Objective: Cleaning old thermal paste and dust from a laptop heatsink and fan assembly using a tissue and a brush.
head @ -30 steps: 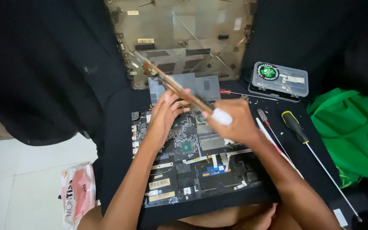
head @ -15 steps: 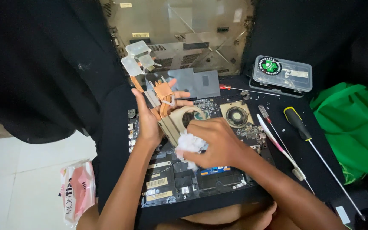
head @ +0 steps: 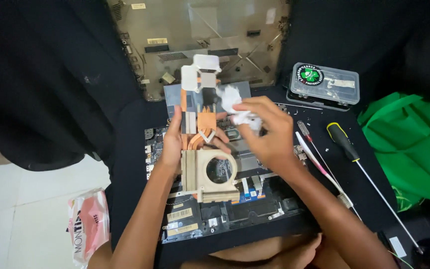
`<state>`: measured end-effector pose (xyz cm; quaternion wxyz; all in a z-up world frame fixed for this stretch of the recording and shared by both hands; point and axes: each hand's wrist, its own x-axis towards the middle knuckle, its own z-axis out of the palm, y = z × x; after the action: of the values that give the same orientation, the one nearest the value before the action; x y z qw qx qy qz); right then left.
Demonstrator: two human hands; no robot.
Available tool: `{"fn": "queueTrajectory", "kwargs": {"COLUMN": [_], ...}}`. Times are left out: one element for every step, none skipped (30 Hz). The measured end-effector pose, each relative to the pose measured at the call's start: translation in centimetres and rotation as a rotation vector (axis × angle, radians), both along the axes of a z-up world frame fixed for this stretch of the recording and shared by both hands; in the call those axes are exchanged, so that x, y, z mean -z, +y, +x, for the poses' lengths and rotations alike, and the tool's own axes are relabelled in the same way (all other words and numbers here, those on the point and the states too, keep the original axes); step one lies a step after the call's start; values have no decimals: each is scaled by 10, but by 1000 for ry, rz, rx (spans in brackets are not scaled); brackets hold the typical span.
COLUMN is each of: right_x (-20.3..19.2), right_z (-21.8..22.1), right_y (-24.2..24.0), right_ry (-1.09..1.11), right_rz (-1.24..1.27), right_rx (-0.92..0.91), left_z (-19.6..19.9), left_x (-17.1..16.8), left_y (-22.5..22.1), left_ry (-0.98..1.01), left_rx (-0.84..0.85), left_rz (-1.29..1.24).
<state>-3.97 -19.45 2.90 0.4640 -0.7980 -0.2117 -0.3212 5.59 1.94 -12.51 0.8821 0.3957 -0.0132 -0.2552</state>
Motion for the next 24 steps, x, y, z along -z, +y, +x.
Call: {"fn": "queueTrajectory", "kwargs": {"right_x": [0, 1, 1, -1, -3, -4, 0, 3, 6, 8, 10, 11, 8, 7, 6, 8, 9, 8, 12, 16, 21, 15, 10, 4], "right_z": [0, 0, 1, -5, -10, -17, -12, -7, -2, -2, -2, 0, 0, 0, -1, -2, -3, -3, -1, 0, 2, 3, 4, 5], "right_y": [5, 9, 14, 20, 26, 32, 29, 25, 22, 21, 20, 18, 14, 14, 14, 16, 18, 19, 18, 18, 19, 14, 9, 4], "right_ry": [0, -118, -236, -238, -176, -108, -105, -123, -141, -140, -102, -65, -67, -60, -54, -51, -82, -119, -121, -147, -173, -170, -203, -236], "right_rz": [0, -171, -342, -341, -393, -445, -444, -489, -534, -538, -489, -437, -439, -405, -370, -366, -346, -335, -338, -262, -186, -188, -102, -16], "right_rx": [0, -32, -64, -66, -152, -237, -239, -167, -96, -93, -133, -170, -166, -217, -267, -261, -220, -184, -184, -163, -141, -148, -28, 95], "left_z": [1, 2, 3, 2, 1, -2, -16, -29, -43, -49, -55, -59, -39, -22, -6, -13, -20, -27, -26, -25, -25, -25, -25, -25], "left_x": [5, 10, 15, 13, 12, 12, -16, -44, -73, -73, -74, -76, -37, 4, 44, 29, 13, -4, -13, -21, -29, -35, -41, -46], "left_y": [0, 1, 1, 0, -1, -2, -4, -7, -10, -11, -12, -14, -8, 2, 12, 9, 6, 1, 0, 2, 3, 5, 7, 8], "left_ry": [0, 29, 58, 56, 122, 193, 196, 131, 66, 66, -207, -482, -485, -529, -573, -572, -608, -647, -649, -597, -545, -540, -457, -377], "left_rx": [0, 6, 12, 10, -22, -52, -52, -79, -105, -102, -114, -126, -123, -134, -145, -137, -169, -210, -212, -169, -126, -132, -69, -3], "left_rz": [0, 1, 3, 4, 35, 66, 67, 57, 47, 43, 145, 246, 244, 319, 395, 398, 405, 406, 403, 353, 303, 301, 226, 150]}}
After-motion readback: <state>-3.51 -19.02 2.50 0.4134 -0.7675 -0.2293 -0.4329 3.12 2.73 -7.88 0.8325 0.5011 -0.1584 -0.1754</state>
